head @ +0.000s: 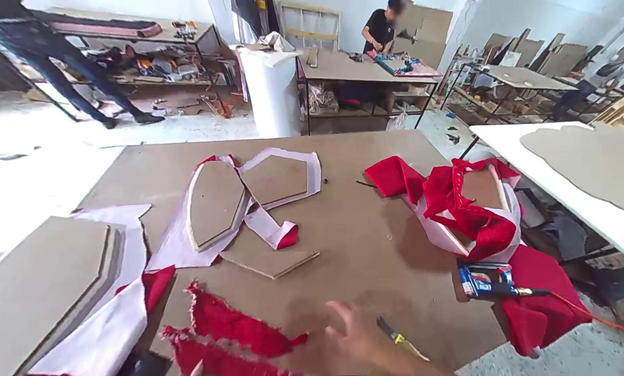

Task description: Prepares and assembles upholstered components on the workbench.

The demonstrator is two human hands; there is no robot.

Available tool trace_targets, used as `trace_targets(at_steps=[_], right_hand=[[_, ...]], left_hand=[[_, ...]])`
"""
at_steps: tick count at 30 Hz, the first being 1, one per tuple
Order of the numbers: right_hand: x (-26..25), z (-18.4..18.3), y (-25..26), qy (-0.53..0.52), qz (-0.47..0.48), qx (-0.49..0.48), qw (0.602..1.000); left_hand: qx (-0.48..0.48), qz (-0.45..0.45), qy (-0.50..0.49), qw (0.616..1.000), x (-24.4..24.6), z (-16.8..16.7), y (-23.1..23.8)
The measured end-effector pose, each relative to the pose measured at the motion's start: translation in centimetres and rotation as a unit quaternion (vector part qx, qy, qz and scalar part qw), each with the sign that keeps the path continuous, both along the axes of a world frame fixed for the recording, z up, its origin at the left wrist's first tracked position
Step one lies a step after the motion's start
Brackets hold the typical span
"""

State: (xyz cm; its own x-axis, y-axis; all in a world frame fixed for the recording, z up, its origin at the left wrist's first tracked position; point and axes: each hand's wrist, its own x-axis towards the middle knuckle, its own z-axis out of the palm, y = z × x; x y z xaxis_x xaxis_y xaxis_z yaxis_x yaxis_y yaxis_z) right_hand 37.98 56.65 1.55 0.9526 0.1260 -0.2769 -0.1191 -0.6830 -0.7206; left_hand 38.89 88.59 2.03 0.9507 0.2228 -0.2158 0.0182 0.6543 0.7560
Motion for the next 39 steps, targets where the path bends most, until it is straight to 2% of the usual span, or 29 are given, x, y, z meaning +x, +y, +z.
trace_targets(at_steps=[5, 8, 11, 13, 16, 18, 20, 21, 22, 25, 30, 35, 39], right_hand=[[-10.9, -3.7, -9.0, -0.001, -0.075, -0.225, 0.971], [-16.0, -6.9, -11.6, -0.005, -0.085, -0.268, 0.96], [-15.8, -8.7, -14.2, -0.07, -0.101, -0.29, 0.949], [-13.5, -7.5, -15.5, -0.085, -0.156, -0.286, 0.942], [-9.9, -4.1, -15.5, -0.144, -0.242, -0.242, 0.929], [-8.4, -0.5, -13.4, -0.188, -0.23, -0.114, 0.948], [-7.1, 3.3, -10.3, -0.222, -0.162, 0.073, 0.959], [-7.3, 4.9, -8.6, -0.211, -0.13, 0.132, 0.96], [-7.4, 6.0, -7.0, -0.203, -0.109, 0.149, 0.962], [-8.3, 6.6, -4.2, -0.237, -0.107, 0.104, 0.96], [-10.1, 6.5, -5.1, -0.281, -0.126, 0.143, 0.941], [-10.8, 6.6, -5.3, -0.243, -0.189, 0.181, 0.934], [-10.9, 5.6, -4.4, -0.169, -0.223, 0.211, 0.936]], left_hand=[[-0.036, -0.012, 0.075, 0.996, 0.6, -2.5, -3.0], [-0.034, -0.013, 0.138, 0.99, 1.2, -3.6, -5.7], [-0.011, -0.044, 0.17, 0.984, 2.6, -4.1, -8.7], [0.003, -0.086, 0.178, 0.98, 3.3, -2.2, -10.5], [-0.017, -0.147, 0.132, 0.98, 3.8, 1.0, -12.3], [-0.042, -0.186, 0.071, 0.979, 3.8, 1.9, -13.0], [-0.051, -0.227, 0.016, 0.973, 4.3, 2.8, -13.8], [-0.061, -0.239, 0.002, 0.969, 4.2, 3.3, -14.1], [-0.069, -0.247, -0.015, 0.966, 4.2, 3.6, -14.3], [-0.1, -0.251, -0.045, 0.962, 3.8, 3.7, -14.2], [-0.139, -0.216, -0.022, 0.966, 2.9, 3.6, -13.6], [-0.154, -0.219, -0.063, 0.961, 2.0, 3.7, -14.5], [-0.11, -0.274, -0.127, 0.947, 0.2, 2.0, -16.6]])
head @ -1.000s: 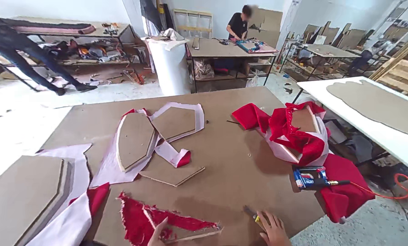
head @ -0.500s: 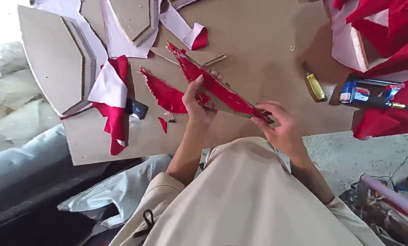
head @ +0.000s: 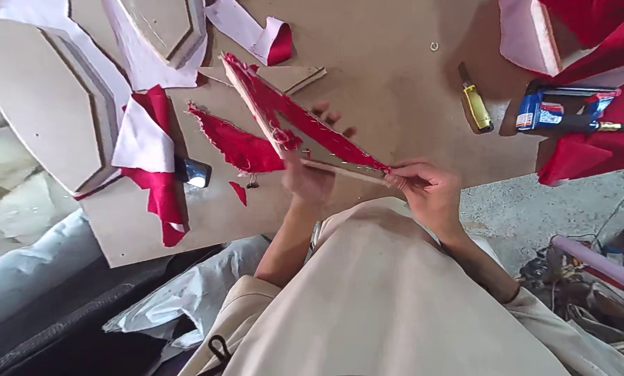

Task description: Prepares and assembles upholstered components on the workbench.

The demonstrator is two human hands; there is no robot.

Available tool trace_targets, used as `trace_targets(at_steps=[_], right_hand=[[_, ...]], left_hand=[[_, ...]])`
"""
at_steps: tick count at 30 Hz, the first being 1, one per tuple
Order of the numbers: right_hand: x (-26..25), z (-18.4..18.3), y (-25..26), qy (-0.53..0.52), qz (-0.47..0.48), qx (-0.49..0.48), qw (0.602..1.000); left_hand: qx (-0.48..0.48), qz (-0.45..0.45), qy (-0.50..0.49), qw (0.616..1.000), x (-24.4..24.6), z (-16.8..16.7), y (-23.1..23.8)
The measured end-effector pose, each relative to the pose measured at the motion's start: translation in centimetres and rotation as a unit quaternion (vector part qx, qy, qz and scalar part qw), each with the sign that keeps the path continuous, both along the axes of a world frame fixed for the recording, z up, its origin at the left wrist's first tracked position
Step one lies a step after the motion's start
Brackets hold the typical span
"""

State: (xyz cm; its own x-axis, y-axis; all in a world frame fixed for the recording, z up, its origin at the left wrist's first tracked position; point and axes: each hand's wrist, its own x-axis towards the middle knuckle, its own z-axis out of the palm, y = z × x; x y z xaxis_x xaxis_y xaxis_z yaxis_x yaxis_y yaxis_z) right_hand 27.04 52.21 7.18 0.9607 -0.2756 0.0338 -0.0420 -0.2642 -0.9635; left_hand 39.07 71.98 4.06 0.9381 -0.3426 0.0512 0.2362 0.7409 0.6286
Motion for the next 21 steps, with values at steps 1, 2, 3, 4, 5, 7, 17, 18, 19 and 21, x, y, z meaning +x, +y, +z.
trace_targets(at_steps=[1, 2, 3, 4, 5, 7, 17, 18, 19, 21], right_hand=[[0.0, -0.4, 0.3, 0.025, 0.005, 0.012, 1.0], [-0.2, -0.8, 0.7, 0.045, 0.009, 0.017, 0.999], [-0.4, -1.3, 1.1, 0.05, 0.012, 0.013, 0.999], [-0.4, -1.8, 1.4, 0.042, 0.015, -0.001, 0.999], [-0.4, -2.2, 1.7, 0.027, 0.017, -0.028, 0.999], [-0.6, -2.6, 2.1, 0.006, 0.019, -0.059, 0.998], [-1.6, 0.7, 0.9, 0.041, 0.072, 0.114, 0.99], [-1.8, 0.7, 1.1, 0.052, 0.071, 0.094, 0.992], [-1.9, 0.6, 1.4, 0.06, 0.065, 0.077, 0.993], [-1.9, 0.5, 1.6, 0.083, 0.058, 0.044, 0.994]], left_hand=[[0.021, 0.003, 0.014, 1.0, -0.6, -0.5, -0.8], [0.036, 0.016, 0.042, 0.998, -1.2, -0.8, -1.5], [0.047, 0.03, 0.073, 0.996, -1.5, -0.9, -2.1], [0.049, 0.042, 0.1, 0.993, -1.6, -1.0, -2.6], [0.043, 0.052, 0.118, 0.991, -1.4, -1.1, -2.9], [0.03, 0.043, 0.134, 0.99, -1.3, -1.2, -3.1], [-0.014, -0.005, 0.107, 0.994, -0.5, -0.3, -2.9], [-0.015, -0.003, 0.102, 0.995, -0.5, -0.4, -2.9], [-0.016, -0.001, 0.092, 0.996, -0.5, -0.4, -2.8], [-0.015, 0.01, 0.069, 0.997, -0.8, -0.5, -2.4]])
